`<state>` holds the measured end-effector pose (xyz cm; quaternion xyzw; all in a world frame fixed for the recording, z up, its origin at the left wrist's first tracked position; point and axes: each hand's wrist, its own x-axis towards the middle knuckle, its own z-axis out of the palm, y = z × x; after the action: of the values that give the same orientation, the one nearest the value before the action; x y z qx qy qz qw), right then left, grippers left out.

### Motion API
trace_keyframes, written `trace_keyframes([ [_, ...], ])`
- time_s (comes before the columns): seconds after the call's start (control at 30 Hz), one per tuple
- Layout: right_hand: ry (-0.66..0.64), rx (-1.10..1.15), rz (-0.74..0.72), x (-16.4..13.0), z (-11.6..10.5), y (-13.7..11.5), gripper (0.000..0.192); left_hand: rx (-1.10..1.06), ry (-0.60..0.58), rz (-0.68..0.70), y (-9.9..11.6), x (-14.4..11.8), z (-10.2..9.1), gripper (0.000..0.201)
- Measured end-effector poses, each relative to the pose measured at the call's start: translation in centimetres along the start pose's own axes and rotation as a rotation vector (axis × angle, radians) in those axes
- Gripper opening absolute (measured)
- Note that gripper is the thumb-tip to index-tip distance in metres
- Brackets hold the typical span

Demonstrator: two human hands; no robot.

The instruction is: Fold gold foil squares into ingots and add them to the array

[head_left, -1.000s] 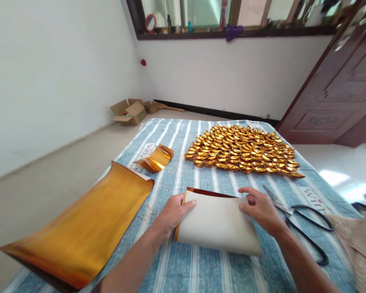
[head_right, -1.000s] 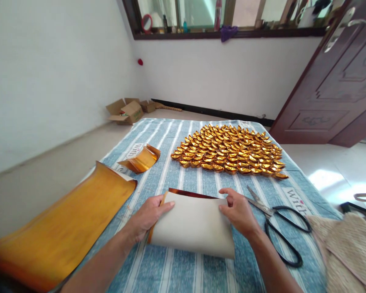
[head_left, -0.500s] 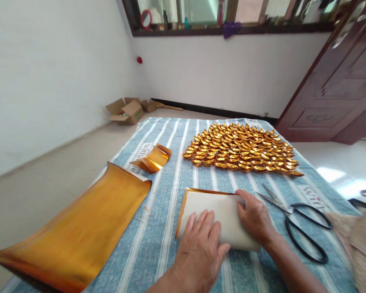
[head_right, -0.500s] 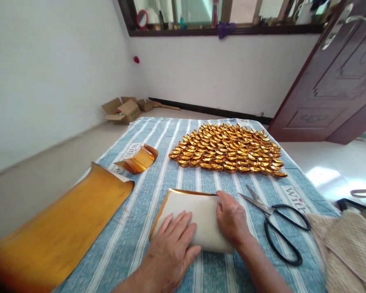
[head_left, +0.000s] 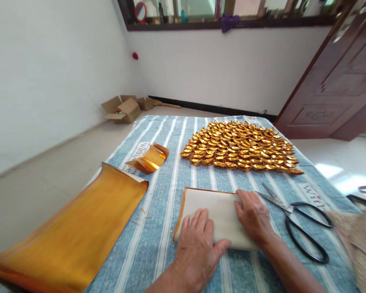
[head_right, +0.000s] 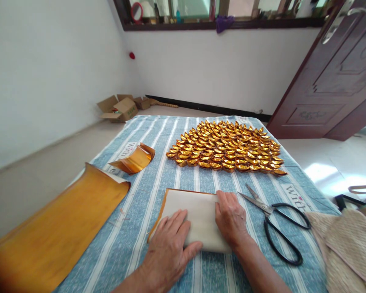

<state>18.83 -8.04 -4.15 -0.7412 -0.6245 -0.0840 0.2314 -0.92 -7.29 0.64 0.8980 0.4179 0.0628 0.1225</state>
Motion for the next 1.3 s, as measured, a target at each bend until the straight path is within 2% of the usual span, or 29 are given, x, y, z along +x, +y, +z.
trace_keyframes([
  [0.23, 0.014, -0.010, -0.013, 0.2, 0.0, 0.1, 0.021, 0.041, 0.022, -0.008, 0.1, 1.0, -0.6, 0.030],
  [0.5, -0.002, 0.010, 0.018, 0.3, -0.4, 0.0, 0.009, 0.049, -0.002, -0.018, -0.1, 2.0, -0.9, 0.032],
  [1.3, -0.040, -0.025, 0.013, 0.4, -0.5, -0.1, 0.017, 0.020, -0.003, -0.013, -0.4, 1.9, -0.2, 0.038],
])
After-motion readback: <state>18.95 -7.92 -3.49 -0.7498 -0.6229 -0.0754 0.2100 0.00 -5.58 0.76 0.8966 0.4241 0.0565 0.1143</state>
